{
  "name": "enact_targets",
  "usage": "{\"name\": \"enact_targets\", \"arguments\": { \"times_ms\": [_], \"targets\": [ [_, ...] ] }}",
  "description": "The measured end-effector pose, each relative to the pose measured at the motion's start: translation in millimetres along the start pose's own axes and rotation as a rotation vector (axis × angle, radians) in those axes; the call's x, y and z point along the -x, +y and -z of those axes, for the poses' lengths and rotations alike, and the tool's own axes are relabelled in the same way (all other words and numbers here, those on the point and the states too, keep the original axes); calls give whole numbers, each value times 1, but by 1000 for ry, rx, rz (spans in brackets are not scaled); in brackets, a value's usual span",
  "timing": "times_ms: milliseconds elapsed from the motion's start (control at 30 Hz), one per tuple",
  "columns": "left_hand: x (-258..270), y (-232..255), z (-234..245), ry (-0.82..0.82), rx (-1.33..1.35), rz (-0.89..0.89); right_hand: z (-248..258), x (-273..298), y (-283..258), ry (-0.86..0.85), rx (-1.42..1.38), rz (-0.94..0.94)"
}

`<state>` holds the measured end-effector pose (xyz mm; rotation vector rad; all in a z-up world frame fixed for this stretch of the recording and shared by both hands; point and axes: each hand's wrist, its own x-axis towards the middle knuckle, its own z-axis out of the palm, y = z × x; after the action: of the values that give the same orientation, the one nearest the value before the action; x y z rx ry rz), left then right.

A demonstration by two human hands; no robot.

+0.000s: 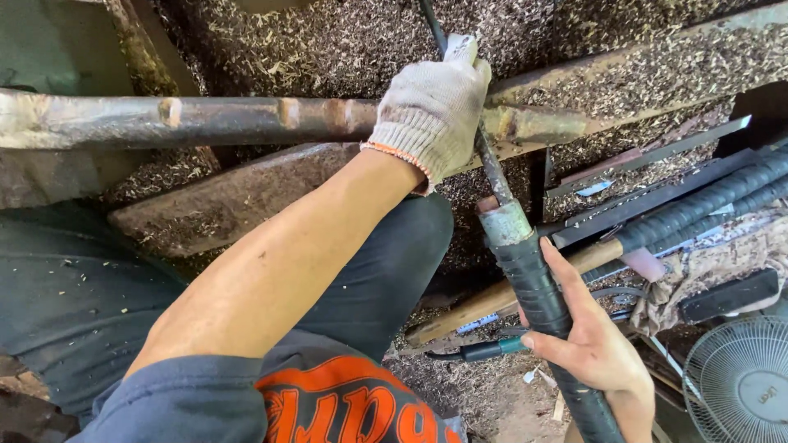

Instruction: The person is carving and shaping a piece of wood using a traditional lathe and hand chisels.

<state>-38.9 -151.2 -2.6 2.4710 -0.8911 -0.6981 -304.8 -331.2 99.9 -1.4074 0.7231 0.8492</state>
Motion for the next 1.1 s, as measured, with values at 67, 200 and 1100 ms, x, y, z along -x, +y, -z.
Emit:
{"name": "enact_targets", "arguments": {
  "times_ms": [67,200,1100],
  "targets": [
    [0,2,6,-34,13,20,-4,1,4,5,-11,9],
    [0,1,6,-68,22,29,-18,2,7,27,-33,128],
    [-13,-10,7,-192,24,-155,-112,-1,21,229,-275,199]
  ]
}}
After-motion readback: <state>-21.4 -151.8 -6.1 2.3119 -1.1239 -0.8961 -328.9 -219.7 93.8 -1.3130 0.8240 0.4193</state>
